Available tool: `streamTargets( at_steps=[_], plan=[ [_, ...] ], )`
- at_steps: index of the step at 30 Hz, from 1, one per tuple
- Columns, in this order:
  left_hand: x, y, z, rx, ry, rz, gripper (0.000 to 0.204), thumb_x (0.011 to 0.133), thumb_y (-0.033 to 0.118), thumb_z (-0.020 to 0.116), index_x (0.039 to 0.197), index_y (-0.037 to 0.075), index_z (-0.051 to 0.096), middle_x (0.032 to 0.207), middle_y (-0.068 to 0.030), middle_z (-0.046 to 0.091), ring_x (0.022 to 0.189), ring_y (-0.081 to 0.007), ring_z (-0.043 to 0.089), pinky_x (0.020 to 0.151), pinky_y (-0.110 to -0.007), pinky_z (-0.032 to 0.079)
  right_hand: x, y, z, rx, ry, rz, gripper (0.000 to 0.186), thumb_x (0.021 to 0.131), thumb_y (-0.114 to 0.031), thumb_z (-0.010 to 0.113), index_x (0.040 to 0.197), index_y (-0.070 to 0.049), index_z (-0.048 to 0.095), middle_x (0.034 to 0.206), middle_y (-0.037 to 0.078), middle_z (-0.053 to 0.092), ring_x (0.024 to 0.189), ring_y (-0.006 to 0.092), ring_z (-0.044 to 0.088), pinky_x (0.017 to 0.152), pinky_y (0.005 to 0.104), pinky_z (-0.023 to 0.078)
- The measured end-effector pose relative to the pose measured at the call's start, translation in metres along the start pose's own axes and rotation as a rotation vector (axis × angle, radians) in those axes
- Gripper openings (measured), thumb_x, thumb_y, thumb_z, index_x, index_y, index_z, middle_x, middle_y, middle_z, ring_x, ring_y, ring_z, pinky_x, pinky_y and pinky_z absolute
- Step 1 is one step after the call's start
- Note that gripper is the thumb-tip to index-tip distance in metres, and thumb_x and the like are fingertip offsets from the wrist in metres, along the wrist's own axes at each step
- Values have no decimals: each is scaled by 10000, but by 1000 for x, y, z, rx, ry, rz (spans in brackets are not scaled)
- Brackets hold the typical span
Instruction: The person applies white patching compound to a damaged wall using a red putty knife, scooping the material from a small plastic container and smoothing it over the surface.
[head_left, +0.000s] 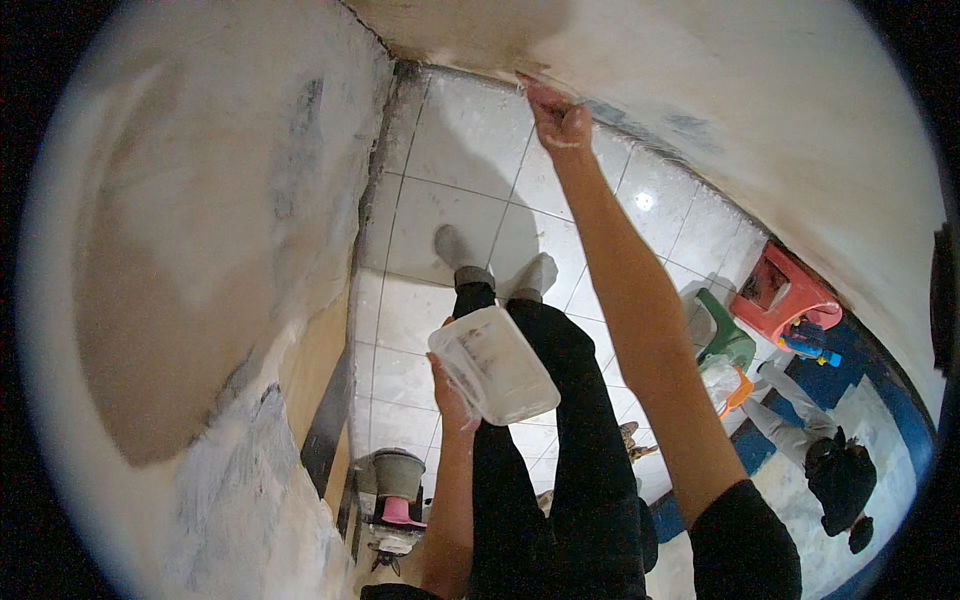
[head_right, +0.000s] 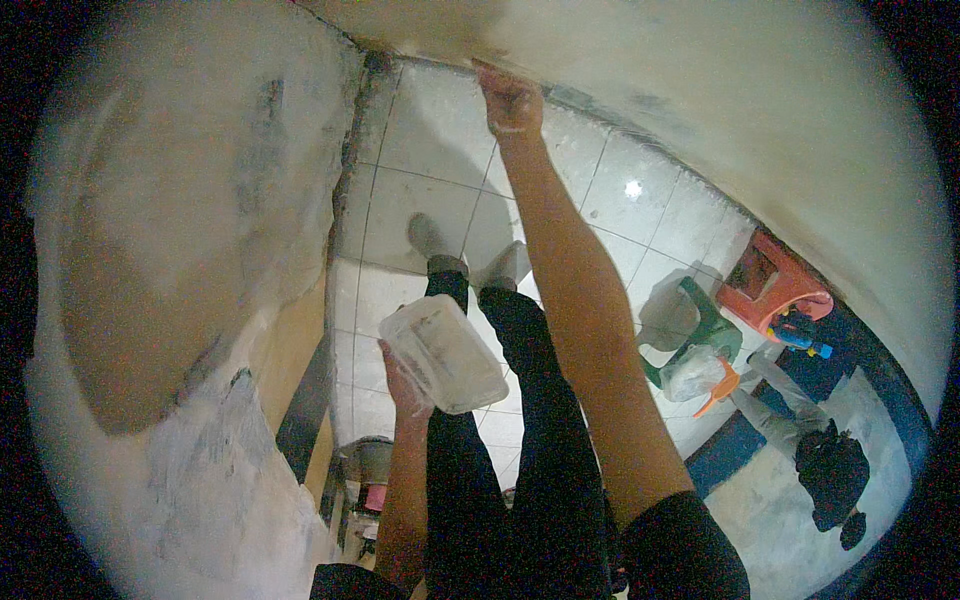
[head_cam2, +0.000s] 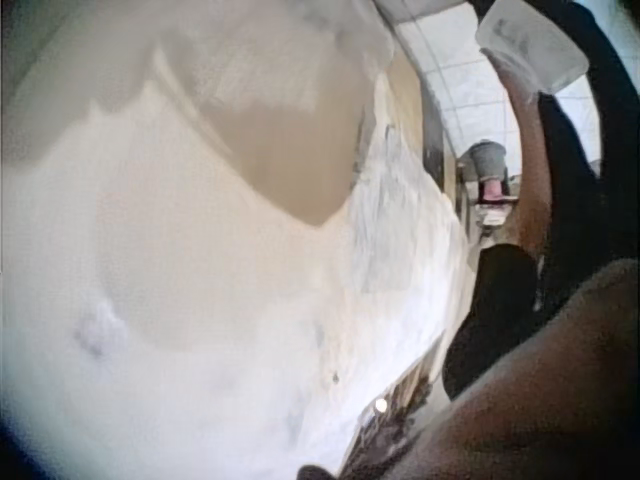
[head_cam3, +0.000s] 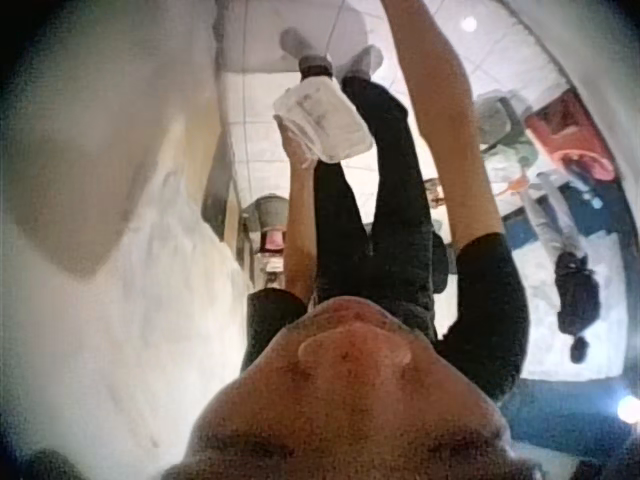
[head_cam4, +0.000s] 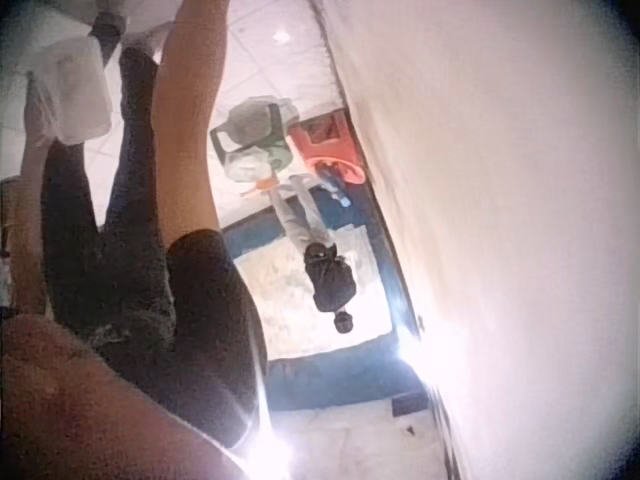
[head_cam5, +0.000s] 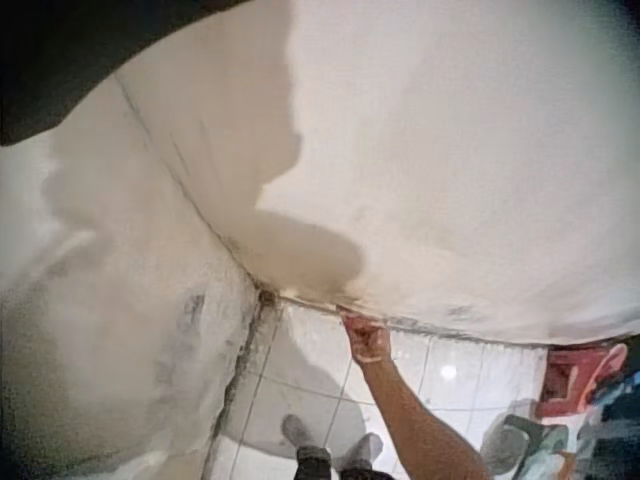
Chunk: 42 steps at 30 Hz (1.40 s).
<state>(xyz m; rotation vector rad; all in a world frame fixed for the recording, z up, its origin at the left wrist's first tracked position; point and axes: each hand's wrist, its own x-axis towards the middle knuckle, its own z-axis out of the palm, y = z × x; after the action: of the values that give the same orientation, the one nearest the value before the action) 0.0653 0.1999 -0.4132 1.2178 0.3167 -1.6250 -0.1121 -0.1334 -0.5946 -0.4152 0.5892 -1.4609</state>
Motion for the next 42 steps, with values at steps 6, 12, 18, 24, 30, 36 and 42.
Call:
streamTargets(
  at_steps=[6,12,18,24,30,36,42],
  plan=[
    [66,-37,-29,33,56,-44,627,939,547,306,1390,111,302,1384,-90,378,1261,-255,368,1045,-420,309,34,-31,31,-334,266,98,338,945,-66,343,1237,99,382,1266,251,448,1172,384,440,1062,462,348],
    [104,-55,-20,43,121,-92,673,922,579,318,1359,67,330,1338,-109,415,1223,-246,410,1026,-400,336,-13,-64,94,84,639,143,317,939,2,276,1140,238,345,1201,335,435,1157,394,452,1076,457,346],
    [111,-60,-33,61,108,-51,641,937,559,287,1364,82,326,1348,-112,406,1233,-257,408,1039,-412,331,-12,-11,36,39,580,278,316,914,26,317,1170,209,342,1187,337,440,1143,416,455,1059,444,374],
    [126,-72,-23,93,68,-62,656,934,567,283,1366,74,323,1352,-118,405,1244,-257,400,1051,-408,312,61,-26,-88,421,78,316,355,939,-12,281,1254,153,298,1278,321,369,1218,436,371,1057,504,356],
    [121,-71,-33,108,125,-61,684,924,580,301,1363,56,322,1351,-124,412,1243,-260,403,1051,-404,311,30,-62,45,794,376,345,755,776,-239,576,1307,162,220,1353,308,325,1283,370,332,1092,472,277],
    [123,-72,-31,108,132,-74,716,907,602,326,1361,48,321,1354,-126,410,1244,-263,405,1050,-404,311,-17,-50,52,-55,646,356,356,963,-19,294,1261,174,312,1350,238,367,1255,243,380,1093,309,307],
    [132,-76,-26,145,104,-34,713,912,596,322,1362,43,318,1358,-123,407,1247,-258,402,1051,-403,310,45,-24,-41,272,385,251,323,942,-10,278,1166,196,385,1211,304,457,1169,383,417,1072,511,318]
  ],
)
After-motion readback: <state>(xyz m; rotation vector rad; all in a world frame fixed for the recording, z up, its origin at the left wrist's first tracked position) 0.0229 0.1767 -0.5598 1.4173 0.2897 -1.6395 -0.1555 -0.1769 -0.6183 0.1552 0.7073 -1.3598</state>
